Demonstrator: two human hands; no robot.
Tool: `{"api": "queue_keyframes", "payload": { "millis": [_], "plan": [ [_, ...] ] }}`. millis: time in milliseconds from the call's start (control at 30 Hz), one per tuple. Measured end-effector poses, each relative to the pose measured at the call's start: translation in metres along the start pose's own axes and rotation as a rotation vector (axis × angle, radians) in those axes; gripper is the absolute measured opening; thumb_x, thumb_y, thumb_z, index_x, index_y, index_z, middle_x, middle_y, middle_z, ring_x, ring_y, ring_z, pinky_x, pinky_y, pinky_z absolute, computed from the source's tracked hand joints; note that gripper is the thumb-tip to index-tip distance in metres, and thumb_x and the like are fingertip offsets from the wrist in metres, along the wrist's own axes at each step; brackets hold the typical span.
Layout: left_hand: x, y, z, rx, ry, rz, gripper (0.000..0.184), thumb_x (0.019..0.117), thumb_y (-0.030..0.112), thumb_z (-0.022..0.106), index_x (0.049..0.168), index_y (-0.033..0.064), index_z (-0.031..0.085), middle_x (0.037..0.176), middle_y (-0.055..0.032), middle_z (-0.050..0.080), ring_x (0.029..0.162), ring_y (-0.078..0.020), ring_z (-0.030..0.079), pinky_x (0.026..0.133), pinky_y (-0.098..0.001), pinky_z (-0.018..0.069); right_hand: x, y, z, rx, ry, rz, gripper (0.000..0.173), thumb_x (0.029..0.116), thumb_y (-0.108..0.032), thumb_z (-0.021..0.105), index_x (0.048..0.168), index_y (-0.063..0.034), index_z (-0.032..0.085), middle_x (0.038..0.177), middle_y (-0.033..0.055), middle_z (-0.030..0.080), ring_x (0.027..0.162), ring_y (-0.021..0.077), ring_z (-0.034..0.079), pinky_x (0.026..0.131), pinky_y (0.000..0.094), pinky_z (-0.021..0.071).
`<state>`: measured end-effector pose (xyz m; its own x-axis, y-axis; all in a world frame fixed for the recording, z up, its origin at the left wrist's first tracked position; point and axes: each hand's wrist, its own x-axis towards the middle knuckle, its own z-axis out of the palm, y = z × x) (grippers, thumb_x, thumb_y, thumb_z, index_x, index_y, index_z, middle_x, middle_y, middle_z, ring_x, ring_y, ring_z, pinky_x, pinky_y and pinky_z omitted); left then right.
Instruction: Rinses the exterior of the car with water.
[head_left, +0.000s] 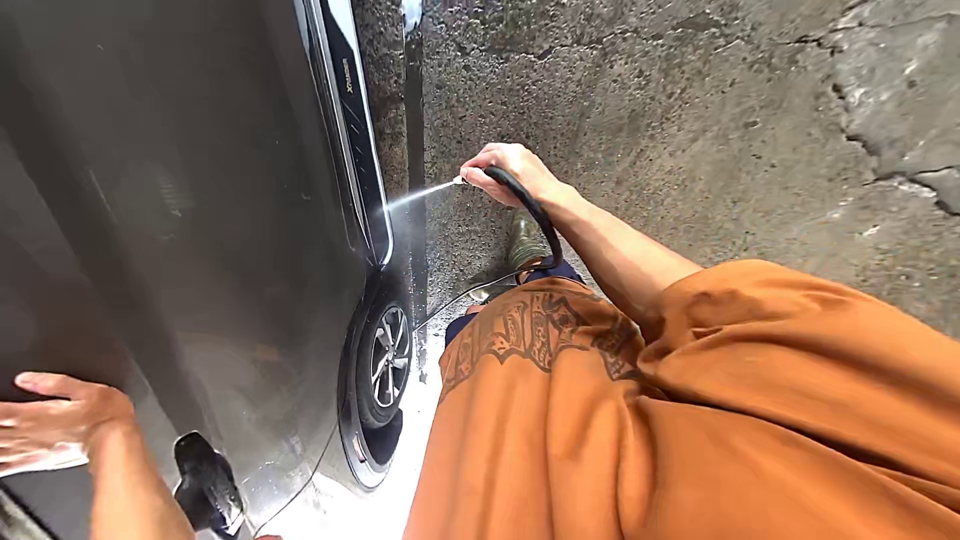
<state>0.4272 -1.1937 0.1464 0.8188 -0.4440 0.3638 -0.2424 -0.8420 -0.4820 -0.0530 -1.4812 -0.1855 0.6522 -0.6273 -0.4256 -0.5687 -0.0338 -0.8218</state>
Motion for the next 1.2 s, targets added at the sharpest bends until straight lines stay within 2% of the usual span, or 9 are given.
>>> {"api": "queue_keyframes", "payload": {
  "millis": [67, 167, 267, 400, 567, 667, 867, 967, 1200],
  "plan": [
    [0.002, -0.001, 0.000, 0.021, 0.032, 0.000, 0.072, 0.1049, 0.055, 0.029, 0.156, 0.0057, 0.041, 0.155, -0.0205, 0.046, 0.149, -0.0351, 0.037, 0.123, -0.0560, 0.0192, -0.006, 0.006, 0.002, -0.009, 0.073, -0.016, 0.042, 0.1023, -0.051, 0.046, 0.120, -0.0272, 0.076, 0.123, 0.0054, 0.069, 0.110, 0.0249, 0.067, 0.089, 0.0546, 0.0542],
    [0.003, -0.002, 0.000, 0.011, 0.097, 0.027, 0.070, 0.1052, 0.054, 0.030, 0.157, 0.0075, 0.040, 0.159, -0.0233, 0.040, 0.151, -0.0379, 0.031, 0.124, -0.0582, 0.0150, -0.018, 0.008, 0.002, 0.009, 0.157, -0.010, 0.040, 0.1027, -0.051, 0.048, 0.120, -0.0285, 0.076, 0.122, 0.0049, 0.068, 0.109, 0.0235, 0.067, 0.089, 0.0525, 0.0547],
    [0.005, -0.002, -0.004, -0.029, 0.179, 0.070, 0.072, 0.1035, 0.056, 0.036, 0.159, 0.0097, 0.037, 0.160, -0.0263, 0.035, 0.152, -0.0406, 0.028, 0.122, -0.0596, 0.0181, -0.028, 0.004, -0.005, 0.030, 0.231, 0.000, 0.040, 0.1029, -0.049, 0.049, 0.123, -0.0273, 0.075, 0.122, 0.0053, 0.068, 0.109, 0.0237, 0.066, 0.090, 0.0523, 0.0546],
    [0.007, -0.004, -0.009, -0.128, 0.253, 0.135, 0.073, 0.0997, 0.055, 0.047, 0.157, 0.0112, 0.040, 0.159, -0.0266, 0.034, 0.151, -0.0404, 0.028, 0.121, -0.0585, 0.0211, -0.033, 0.002, -0.013, 0.051, 0.370, -0.016, 0.039, 0.1036, -0.048, 0.050, 0.125, -0.0264, 0.074, 0.121, 0.0059, 0.068, 0.107, 0.0230, 0.067, 0.090, 0.0502, 0.0553],
    [0.004, -0.004, -0.028, -0.119, 0.133, 0.158, 0.093, 0.0901, 0.067, 0.056, 0.161, 0.0124, 0.031, 0.164, -0.0261, 0.026, 0.154, -0.0412, 0.021, 0.122, -0.0598, 0.0169, -0.030, 0.000, -0.024, 0.109, 0.487, -0.031, 0.039, 0.1042, -0.045, 0.051, 0.126, -0.0223, 0.074, 0.120, 0.0089, 0.068, 0.105, 0.0243, 0.067, 0.088, 0.0489, 0.0559],
    [0.008, -0.004, -0.034, -0.056, 0.039, 0.162, 0.106, 0.0833, 0.073, 0.060, 0.163, 0.0125, 0.024, 0.166, -0.0266, 0.020, 0.154, -0.0427, 0.018, 0.121, -0.0622, 0.0160, -0.026, -0.001, -0.030, 0.135, 0.543, -0.012, 0.039, 0.1041, -0.046, 0.051, 0.126, -0.0229, 0.074, 0.121, 0.0082, 0.068, 0.106, 0.0234, 0.067, 0.088, 0.0481, 0.0558],
    [0.013, -0.005, -0.049, -0.019, -0.093, 0.191, 0.120, 0.0759, 0.066, 0.075, 0.164, 0.0120, 0.014, 0.166, -0.0298, 0.012, 0.154, -0.0475, 0.013, 0.118, -0.0686, 0.0177, -0.019, -0.001, -0.048, 0.185, 0.701, -0.052, 0.038, 0.1034, -0.044, 0.054, 0.125, -0.0204, 0.074, 0.114, 0.0115, 0.066, 0.101, 0.0247, 0.066, 0.085, 0.0470, 0.0556],
    [0.013, -0.004, -0.059, -0.045, -0.132, 0.213, 0.121, 0.0754, 0.064, 0.079, 0.164, 0.0105, 0.015, 0.165, -0.0323, 0.011, 0.153, -0.0507, 0.013, 0.115, -0.0727, 0.0200, -0.016, -0.002, -0.059, 0.217, 0.767, -0.050, 0.037, 0.1030, -0.043, 0.055, 0.126, -0.0201, 0.074, 0.113, 0.0113, 0.066, 0.100, 0.0241, 0.065, 0.086, 0.0452, 0.0553],
    [0.018, 0.000, -0.082, -0.085, -0.189, 0.229, 0.108, 0.0812, 0.058, 0.079, 0.160, 0.0060, 0.026, 0.160, -0.0368, 0.021, 0.148, -0.0563, 0.021, 0.108, -0.0775, 0.0276, -0.012, 0.002, -0.091, 0.299, 0.866, -0.069, 0.038, 0.1031, -0.043, 0.055, 0.127, -0.0200, 0.074, 0.112, 0.0118, 0.066, 0.099, 0.0245, 0.066, 0.085, 0.0454, 0.0556]
  ]
}}
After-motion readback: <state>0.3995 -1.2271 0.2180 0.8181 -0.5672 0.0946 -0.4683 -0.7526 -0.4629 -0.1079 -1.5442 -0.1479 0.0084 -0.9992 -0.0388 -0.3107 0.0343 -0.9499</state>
